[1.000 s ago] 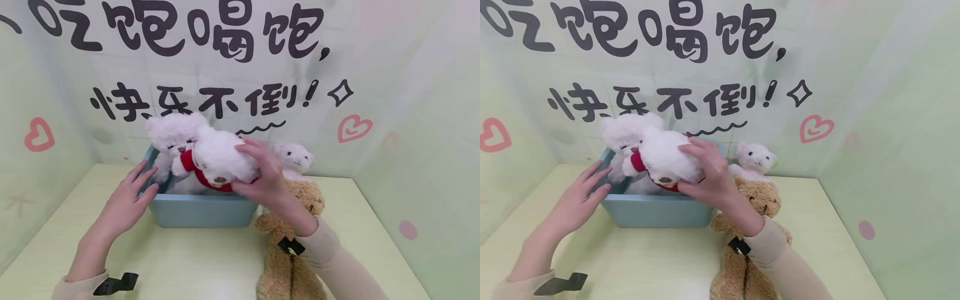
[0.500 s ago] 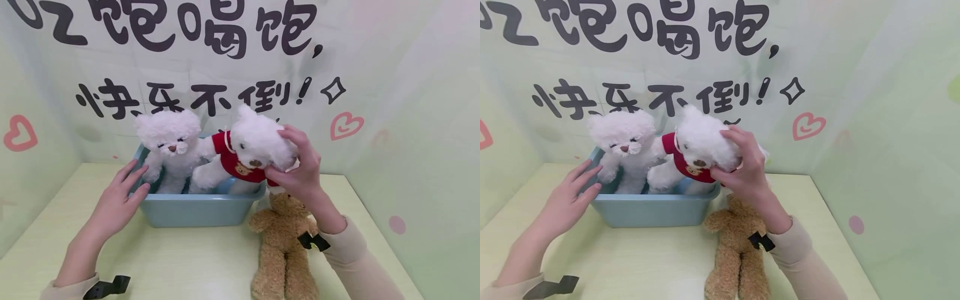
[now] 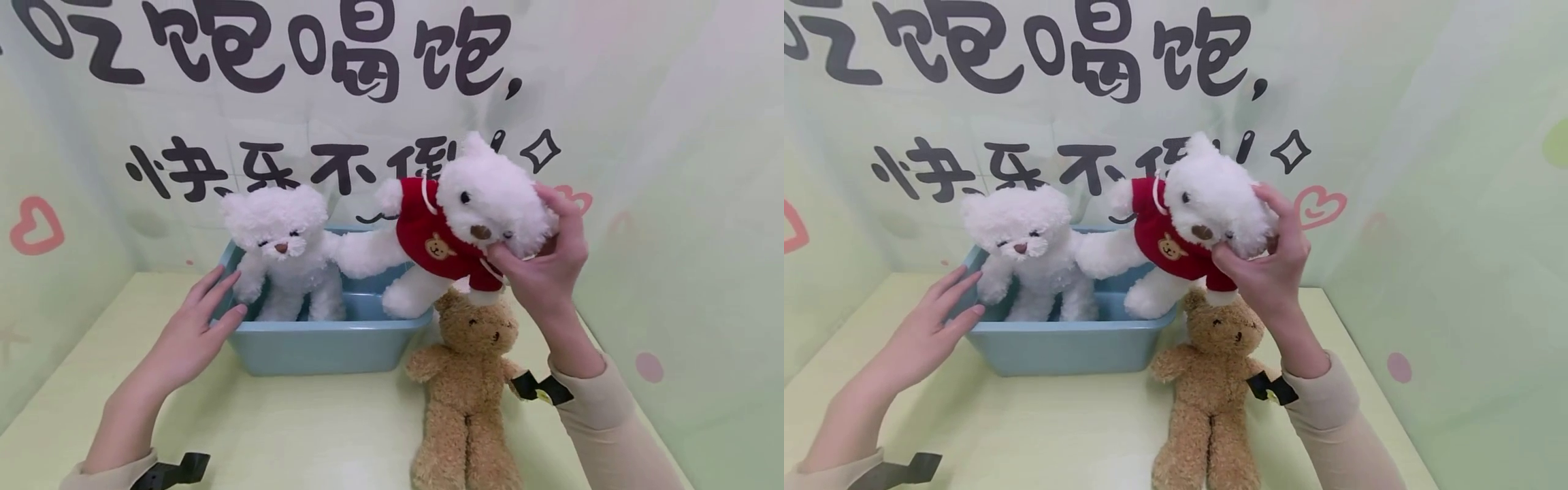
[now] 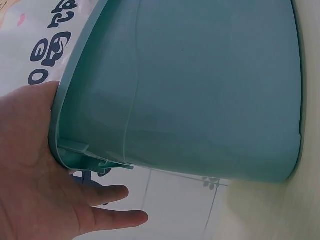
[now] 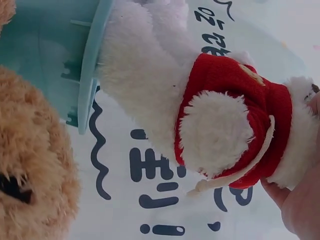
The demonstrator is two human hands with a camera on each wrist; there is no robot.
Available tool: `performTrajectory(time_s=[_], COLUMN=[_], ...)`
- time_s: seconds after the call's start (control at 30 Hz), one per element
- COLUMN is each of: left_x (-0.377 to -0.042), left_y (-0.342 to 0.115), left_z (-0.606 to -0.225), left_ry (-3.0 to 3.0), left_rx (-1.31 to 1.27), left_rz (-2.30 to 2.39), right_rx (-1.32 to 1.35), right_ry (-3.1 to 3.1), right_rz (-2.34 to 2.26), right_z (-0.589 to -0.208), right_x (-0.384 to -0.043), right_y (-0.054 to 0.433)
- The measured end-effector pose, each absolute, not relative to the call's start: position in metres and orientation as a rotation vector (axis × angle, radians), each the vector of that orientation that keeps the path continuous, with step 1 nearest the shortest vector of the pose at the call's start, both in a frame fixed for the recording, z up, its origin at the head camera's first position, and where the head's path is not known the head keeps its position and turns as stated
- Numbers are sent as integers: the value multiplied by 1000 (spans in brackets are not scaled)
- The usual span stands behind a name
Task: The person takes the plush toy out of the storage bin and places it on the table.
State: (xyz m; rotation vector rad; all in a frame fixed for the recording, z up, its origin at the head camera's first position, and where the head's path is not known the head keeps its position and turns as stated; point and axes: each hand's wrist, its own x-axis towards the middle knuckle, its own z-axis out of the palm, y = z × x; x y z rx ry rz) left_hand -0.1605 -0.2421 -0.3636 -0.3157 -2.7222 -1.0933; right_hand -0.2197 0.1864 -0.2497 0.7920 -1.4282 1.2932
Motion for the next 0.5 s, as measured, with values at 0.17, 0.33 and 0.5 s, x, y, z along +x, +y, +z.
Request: performTrajectory(time_s=[0.17, 0.33, 0.5], left_x=[-159, -160, -160], left_y=[-242, -242, -241], left_z=[-363, -362, -360], left_ry=[-2755, -2777, -2779], left_rx=[-299, -302, -303], left_rz=[-1102, -1107, -1105], right_rx=[755, 733, 718], right_ry=[-1406, -1377, -1331], right_rz=[1323, 1351, 1351], right_z=[-245, -242, -236], right_x=[-219, -216, -216], right_y=[193, 201, 206])
